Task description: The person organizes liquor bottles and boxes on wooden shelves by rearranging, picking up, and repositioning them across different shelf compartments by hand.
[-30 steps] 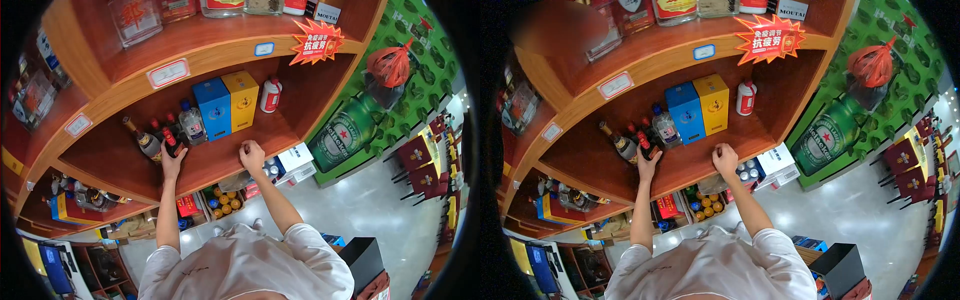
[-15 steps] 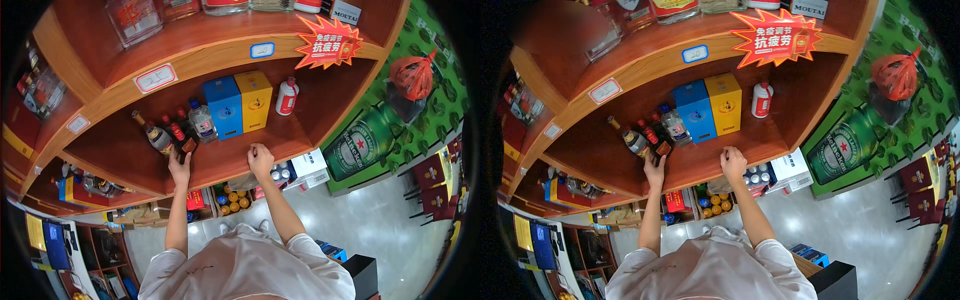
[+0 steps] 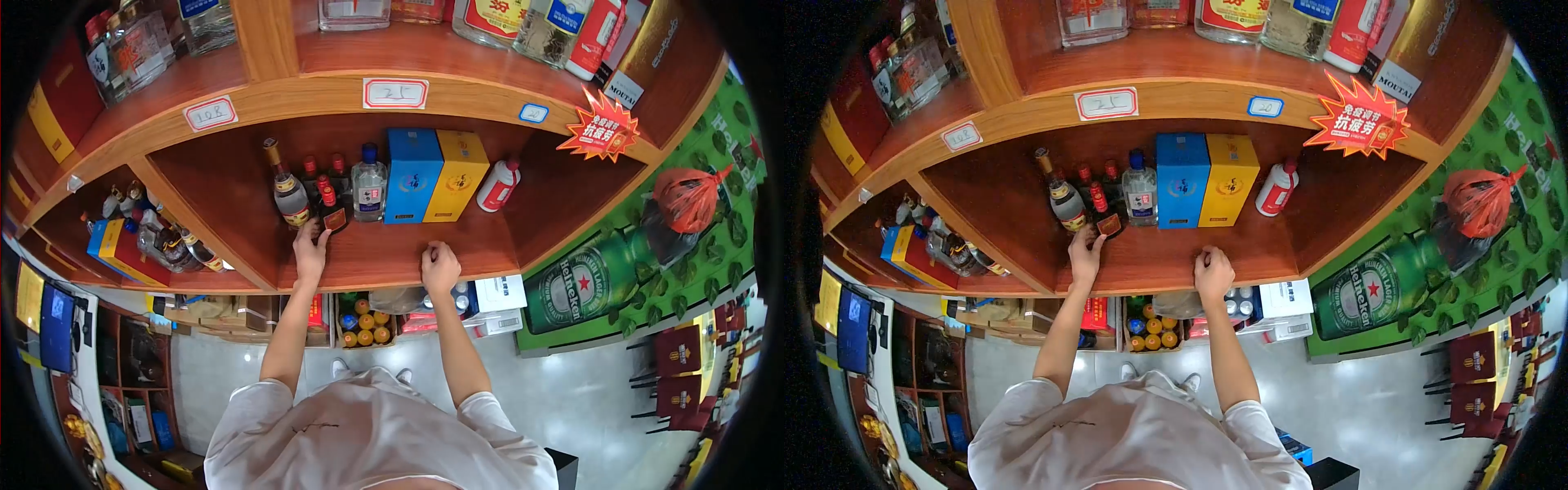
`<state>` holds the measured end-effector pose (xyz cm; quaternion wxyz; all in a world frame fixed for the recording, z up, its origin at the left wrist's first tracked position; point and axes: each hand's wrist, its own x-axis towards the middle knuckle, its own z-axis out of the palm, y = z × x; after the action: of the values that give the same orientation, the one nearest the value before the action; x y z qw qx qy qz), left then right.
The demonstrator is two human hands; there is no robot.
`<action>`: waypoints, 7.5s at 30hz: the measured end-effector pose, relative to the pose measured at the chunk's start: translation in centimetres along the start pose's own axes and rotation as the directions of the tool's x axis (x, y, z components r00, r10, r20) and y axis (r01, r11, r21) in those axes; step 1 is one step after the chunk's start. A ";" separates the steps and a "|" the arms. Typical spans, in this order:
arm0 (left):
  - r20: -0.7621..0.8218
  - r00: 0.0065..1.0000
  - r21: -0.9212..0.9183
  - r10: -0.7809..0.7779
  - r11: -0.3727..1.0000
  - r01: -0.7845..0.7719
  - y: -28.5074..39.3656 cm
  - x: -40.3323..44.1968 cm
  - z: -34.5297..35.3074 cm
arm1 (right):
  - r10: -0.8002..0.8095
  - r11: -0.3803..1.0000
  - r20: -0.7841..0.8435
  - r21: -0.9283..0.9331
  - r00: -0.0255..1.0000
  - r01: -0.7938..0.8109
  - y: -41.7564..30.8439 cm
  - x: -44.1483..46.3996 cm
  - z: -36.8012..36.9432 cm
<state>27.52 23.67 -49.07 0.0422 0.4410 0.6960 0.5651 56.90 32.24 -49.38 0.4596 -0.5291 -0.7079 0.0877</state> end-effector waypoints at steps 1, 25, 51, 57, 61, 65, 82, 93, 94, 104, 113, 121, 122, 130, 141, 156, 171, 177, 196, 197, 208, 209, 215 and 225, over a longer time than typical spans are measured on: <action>-0.012 1.000 0.008 0.014 1.000 -0.013 -0.1 -0.1 0.1 | -0.001 1.000 -0.002 0.002 1.000 0.001 -0.1 0.0 0.0; -0.054 0.996 -0.106 -0.066 0.993 0.060 -0.6 0.2 -0.3 | -0.022 1.000 0.028 -0.016 0.999 0.023 0.2 0.0 0.5; -0.038 0.992 -0.273 -0.118 0.956 0.103 -1.2 0.4 -0.8 | -0.010 1.000 0.033 -0.025 0.999 0.011 -0.4 0.2 0.3; -0.026 0.997 -0.279 -0.072 0.958 0.062 -1.4 0.4 -0.8 | 0.015 0.999 0.050 -0.042 0.999 -0.013 -0.3 0.0 0.2; -0.015 0.998 -0.239 -0.066 0.969 0.060 -1.6 0.3 -0.9 | -0.017 1.000 0.008 -0.015 1.000 0.017 -0.5 0.1 -0.2; -0.010 1.000 -0.255 -0.029 0.967 0.026 -1.7 0.3 -0.8 | 0.033 0.999 0.065 -0.018 0.997 -0.032 -0.7 0.1 -0.4; -0.037 0.999 -0.221 -0.003 0.975 -0.005 -1.8 0.2 -0.6 | -0.011 1.000 0.032 -0.013 0.999 0.011 -0.7 0.0 -0.6; -0.071 0.992 -0.357 -0.105 0.931 0.073 -2.3 0.1 -0.6 | -0.010 0.999 0.041 -0.036 0.999 0.012 -0.1 -0.1 0.4; -0.061 0.990 -0.397 -0.126 0.913 0.092 -2.2 0.0 -0.5 | -0.018 0.998 0.045 -0.062 0.999 0.021 0.0 -0.2 0.2; -0.045 0.985 -0.424 -0.167 0.896 0.133 4.5 -8.7 -3.4 | 0.017 0.999 0.083 -0.041 0.996 -0.013 -0.3 -0.3 0.2; 0.140 0.865 -0.350 -0.482 0.793 0.498 -2.0 -21.1 -10.2 | -0.010 0.999 0.114 -0.043 0.993 0.015 1.1 -0.2 0.6; 0.029 0.844 -0.414 -0.535 0.762 0.497 -1.3 -23.6 -15.3 | -0.064 0.998 0.106 -0.012 0.992 0.066 0.6 -0.3 0.2; 0.035 0.834 -0.403 -0.550 0.756 0.515 -0.4 -23.9 -15.5 | -0.082 0.996 0.102 -0.016 0.991 0.084 0.6 -0.2 0.2; 0.194 0.823 -0.324 -0.534 0.757 0.567 1.3 -24.9 -13.4 | -0.033 0.998 0.111 -0.041 0.993 0.038 0.0 -0.3 0.2; 0.441 0.751 -0.316 -0.491 0.698 0.642 0.5 -24.9 -13.7 | -0.074 0.994 0.123 -0.070 0.990 0.083 -0.4 -0.3 -0.3; 0.468 0.747 -0.262 -0.472 0.733 0.627 0.2 -25.5 -15.3 | -0.056 0.934 0.281 0.354 0.958 -0.049 -0.7 6.9 -2.2; 0.577 0.688 -0.256 -0.441 0.702 0.664 4.7 -25.9 -15.1 | -0.569 0.762 0.255 -0.193 0.782 0.618 -12.3 11.5 -9.2; 0.547 0.831 -0.135 -0.101 0.969 0.207 16.6 -17.8 -11.4 | -0.557 0.789 0.311 -0.094 0.770 0.608 -9.8 8.7 -12.2; 0.536 0.819 0.665 0.205 0.495 -0.559 27.5 1.6 6.6 | -0.435 0.853 0.384 -0.113 0.815 0.509 -3.8 18.3 -11.5; 0.510 0.812 0.623 0.284 0.530 -0.576 27.0 1.0 6.5 | -0.432 0.842 0.403 -0.141 0.807 0.521 -3.8 17.4 -12.0; 0.405 0.788 0.481 0.463 0.626 -0.614 23.9 -8.0 2.5 | -0.507 0.748 0.576 -0.077 0.642 0.659 -5.3 21.4 -12.0; 0.374 0.798 0.443 0.473 0.665 -0.602 23.6 -9.5 1.0 | -0.481 0.769 0.577 -0.084 0.661 0.634 -4.9 21.5 -11.8; 0.176 0.964 0.153 0.198 0.962 -0.226 24.7 -17.5 -11.6 | -0.628 0.697 0.445 -0.044 0.638 0.716 -7.4 13.1 -16.6; -0.074 0.804 0.342 -0.590 0.743 0.576 10.8 -37.8 -31.4 | -0.470 0.816 0.444 -0.111 0.763 0.568 -15.3 3.0 -21.6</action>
<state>39.12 -25.15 -45.54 0.1516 0.2129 0.8863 0.3824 62.64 20.41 -26.19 0.2454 -0.3328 -0.9102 -0.0245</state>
